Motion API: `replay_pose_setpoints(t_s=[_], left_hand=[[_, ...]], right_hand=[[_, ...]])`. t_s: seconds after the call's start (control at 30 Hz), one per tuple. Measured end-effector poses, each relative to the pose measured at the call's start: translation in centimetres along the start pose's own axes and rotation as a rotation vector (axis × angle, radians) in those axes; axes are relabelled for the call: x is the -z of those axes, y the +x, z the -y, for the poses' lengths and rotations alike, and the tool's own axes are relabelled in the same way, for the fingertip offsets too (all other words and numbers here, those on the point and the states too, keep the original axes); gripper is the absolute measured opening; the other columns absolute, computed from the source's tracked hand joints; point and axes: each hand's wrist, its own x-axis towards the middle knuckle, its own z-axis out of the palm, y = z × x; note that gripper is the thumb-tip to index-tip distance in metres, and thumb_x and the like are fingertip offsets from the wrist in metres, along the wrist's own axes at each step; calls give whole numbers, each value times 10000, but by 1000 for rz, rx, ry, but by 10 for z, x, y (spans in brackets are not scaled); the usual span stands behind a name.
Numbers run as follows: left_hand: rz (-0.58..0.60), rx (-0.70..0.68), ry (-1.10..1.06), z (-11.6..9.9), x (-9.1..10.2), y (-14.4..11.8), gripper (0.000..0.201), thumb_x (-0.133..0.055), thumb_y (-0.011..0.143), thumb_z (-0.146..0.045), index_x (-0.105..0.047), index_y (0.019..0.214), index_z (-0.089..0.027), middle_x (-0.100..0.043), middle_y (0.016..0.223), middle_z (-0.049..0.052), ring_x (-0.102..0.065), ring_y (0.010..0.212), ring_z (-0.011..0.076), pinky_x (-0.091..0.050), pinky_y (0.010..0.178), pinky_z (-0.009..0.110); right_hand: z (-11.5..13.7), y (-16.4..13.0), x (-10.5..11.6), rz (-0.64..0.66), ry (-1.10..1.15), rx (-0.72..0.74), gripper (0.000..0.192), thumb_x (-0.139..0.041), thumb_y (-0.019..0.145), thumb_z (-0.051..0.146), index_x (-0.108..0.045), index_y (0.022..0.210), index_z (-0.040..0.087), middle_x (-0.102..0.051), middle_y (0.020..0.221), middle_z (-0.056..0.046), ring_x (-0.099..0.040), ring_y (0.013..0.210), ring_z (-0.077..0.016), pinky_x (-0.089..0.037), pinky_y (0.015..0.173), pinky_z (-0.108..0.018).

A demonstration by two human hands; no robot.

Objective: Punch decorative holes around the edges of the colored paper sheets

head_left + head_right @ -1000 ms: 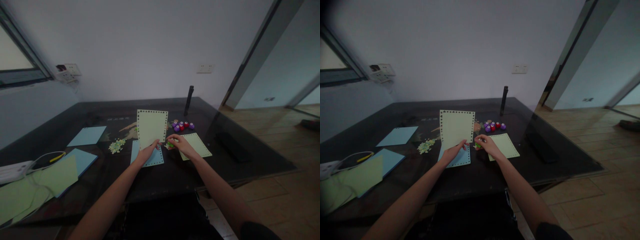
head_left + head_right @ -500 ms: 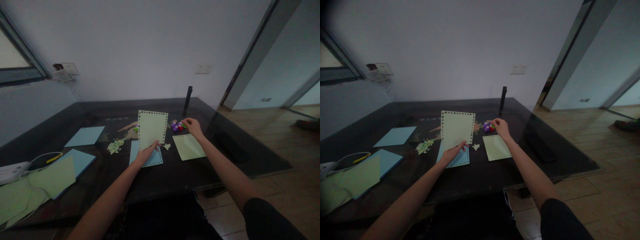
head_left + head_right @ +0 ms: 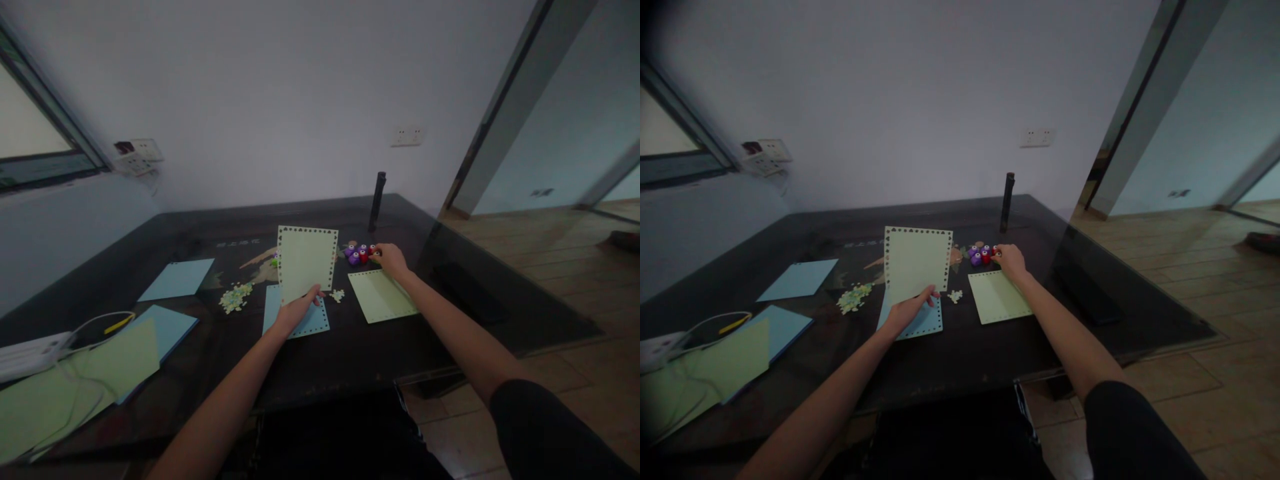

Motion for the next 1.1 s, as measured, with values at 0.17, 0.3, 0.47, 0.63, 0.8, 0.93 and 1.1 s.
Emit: replay_pose_setpoints(t_s=[0.17, 0.3, 0.47, 0.63, 0.8, 0.93, 1.1], left_hand=[[10, -10, 10, -2, 0, -2, 429, -363, 828, -470, -627, 587, -232, -685, 753, -20, -625, 858, 182, -370, 930, 270], [13, 12, 11, -4, 1, -4, 434, -363, 825, -477, -637, 594, -232, -678, 736, -22, -629, 844, 179, -381, 919, 262], [23, 26, 53, -6, 2, -4, 434, -355, 832, -473, -646, 607, -243, -689, 744, -27, -634, 851, 180, -382, 922, 268], [5, -91, 38, -3, -3, -2, 390, -397, 819, -410, -622, 578, -201, -661, 633, 15, -633, 693, 176, -444, 793, 267], [78, -177, 74, 2, -7, 0, 410, -436, 800, -396, -574, 496, -158, -585, 476, 29, -556, 489, 153, -421, 580, 256], [156, -239, 95, 1, -5, -2, 394, -436, 800, -387, -561, 508, -153, -589, 497, 26, -545, 508, 143, -409, 575, 242], [202, -251, 73, 2, -1, 0, 326, -473, 790, -403, -585, 619, -149, -597, 569, 22, -543, 560, 151, -406, 571, 246]], right_hand=[[4, -3, 1, -29, -6, 33, 189, -634, 769, 257, -673, 931, 169, -673, 908, -84, -582, 839, -195, -397, 719, -272], [6, -7, 3, -47, 9, 39, 223, -628, 758, 216, -660, 975, 174, -654, 944, -82, -583, 829, -185, -410, 731, -272], [14, -10, 19, -155, 126, 81, 180, -630, 748, 248, -664, 914, 185, -645, 906, -68, -582, 796, -186, -435, 722, -292], [49, -13, 57, -184, 459, 196, 160, -599, 767, 289, -665, 858, 174, -680, 845, -49, -600, 761, -174, -457, 737, -301], [85, -19, 77, 99, 791, 252, 289, -551, 795, 392, -652, 926, 156, -683, 842, -63, -611, 738, -158, -469, 671, -272], [91, -26, 70, 238, 823, 210, 274, -642, 717, 340, -649, 909, 145, -667, 794, -55, -576, 663, -136, -441, 600, -255], [77, -38, 60, 257, 896, 84, 185, -681, 666, 322, -617, 701, 153, -576, 598, 5, -487, 528, -97, -367, 511, -238]])
